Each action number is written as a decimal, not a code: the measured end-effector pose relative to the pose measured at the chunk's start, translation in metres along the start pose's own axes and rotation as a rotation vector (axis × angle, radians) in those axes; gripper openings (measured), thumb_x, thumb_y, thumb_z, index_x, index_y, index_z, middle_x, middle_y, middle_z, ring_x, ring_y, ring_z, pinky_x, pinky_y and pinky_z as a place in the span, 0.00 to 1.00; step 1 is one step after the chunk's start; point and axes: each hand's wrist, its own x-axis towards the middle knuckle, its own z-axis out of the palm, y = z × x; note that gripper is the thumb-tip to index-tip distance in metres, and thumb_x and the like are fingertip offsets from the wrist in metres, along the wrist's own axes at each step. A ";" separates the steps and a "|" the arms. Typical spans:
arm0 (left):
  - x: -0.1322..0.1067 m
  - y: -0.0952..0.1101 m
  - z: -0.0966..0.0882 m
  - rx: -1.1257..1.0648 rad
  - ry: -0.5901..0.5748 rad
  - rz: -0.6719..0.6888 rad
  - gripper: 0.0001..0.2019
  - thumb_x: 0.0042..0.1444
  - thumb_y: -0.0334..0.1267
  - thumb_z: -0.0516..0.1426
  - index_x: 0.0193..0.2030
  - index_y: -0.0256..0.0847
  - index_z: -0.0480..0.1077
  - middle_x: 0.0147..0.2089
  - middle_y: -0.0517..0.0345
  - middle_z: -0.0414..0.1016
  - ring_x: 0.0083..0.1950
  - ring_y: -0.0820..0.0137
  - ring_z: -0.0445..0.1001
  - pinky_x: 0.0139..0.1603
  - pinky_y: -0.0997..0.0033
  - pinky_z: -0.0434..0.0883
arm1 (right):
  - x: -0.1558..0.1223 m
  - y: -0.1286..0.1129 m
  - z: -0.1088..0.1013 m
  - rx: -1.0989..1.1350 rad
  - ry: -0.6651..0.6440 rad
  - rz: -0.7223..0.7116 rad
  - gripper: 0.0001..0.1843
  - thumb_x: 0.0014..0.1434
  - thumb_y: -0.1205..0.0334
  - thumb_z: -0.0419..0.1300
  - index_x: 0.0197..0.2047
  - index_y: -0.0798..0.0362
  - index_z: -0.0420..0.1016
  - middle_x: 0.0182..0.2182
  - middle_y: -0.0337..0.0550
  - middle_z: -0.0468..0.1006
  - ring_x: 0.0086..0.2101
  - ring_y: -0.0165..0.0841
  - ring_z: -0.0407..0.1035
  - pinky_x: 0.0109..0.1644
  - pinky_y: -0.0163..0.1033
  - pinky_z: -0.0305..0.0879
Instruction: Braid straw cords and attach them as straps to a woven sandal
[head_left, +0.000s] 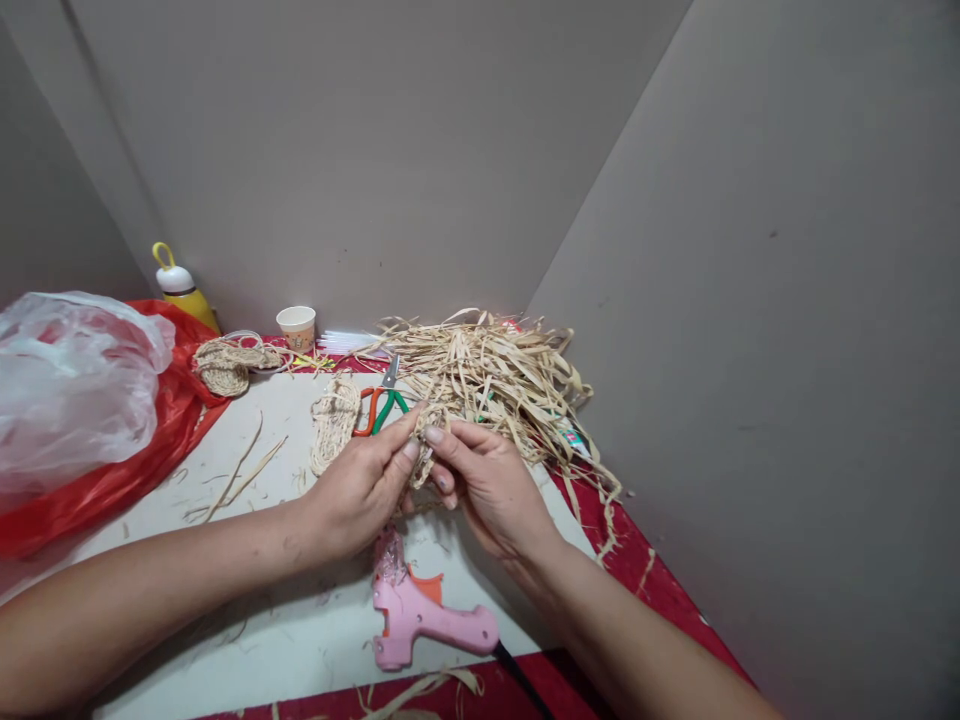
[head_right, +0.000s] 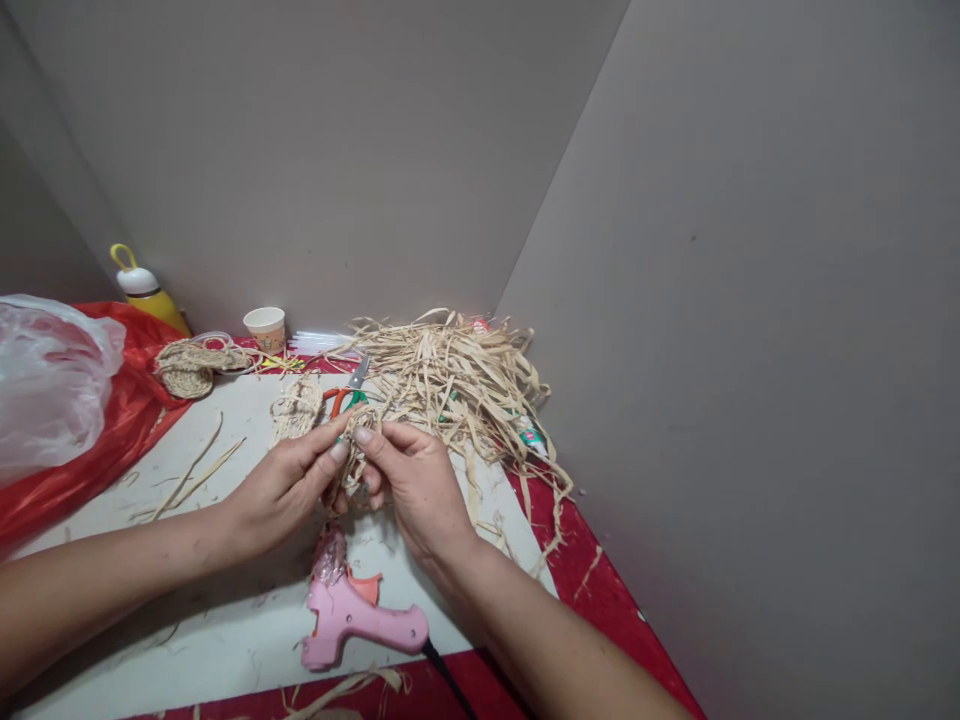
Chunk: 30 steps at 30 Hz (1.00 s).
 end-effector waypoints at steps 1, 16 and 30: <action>0.000 0.001 0.000 0.001 -0.007 0.004 0.25 0.67 0.42 0.45 0.68 0.38 0.55 0.33 0.57 0.74 0.26 0.73 0.69 0.30 0.74 0.70 | 0.000 0.001 0.000 0.011 -0.002 0.002 0.17 0.49 0.53 0.71 0.23 0.56 0.72 0.12 0.30 0.65 0.14 0.20 0.55 0.17 0.25 0.53; 0.004 -0.006 0.000 -0.198 -0.018 -0.051 0.23 0.65 0.40 0.48 0.66 0.42 0.58 0.27 0.65 0.62 0.23 0.77 0.59 0.24 0.77 0.61 | 0.009 -0.012 -0.012 -0.013 -0.006 0.036 0.21 0.51 0.44 0.67 0.26 0.55 0.71 0.13 0.33 0.67 0.13 0.21 0.57 0.16 0.26 0.54; 0.003 -0.004 -0.001 -0.352 -0.070 -0.107 0.15 0.64 0.47 0.52 0.50 0.39 0.63 0.26 0.66 0.64 0.22 0.77 0.60 0.23 0.77 0.59 | 0.010 -0.003 -0.012 -0.032 0.060 -0.099 0.20 0.51 0.47 0.68 0.24 0.55 0.70 0.14 0.30 0.65 0.14 0.20 0.55 0.17 0.26 0.51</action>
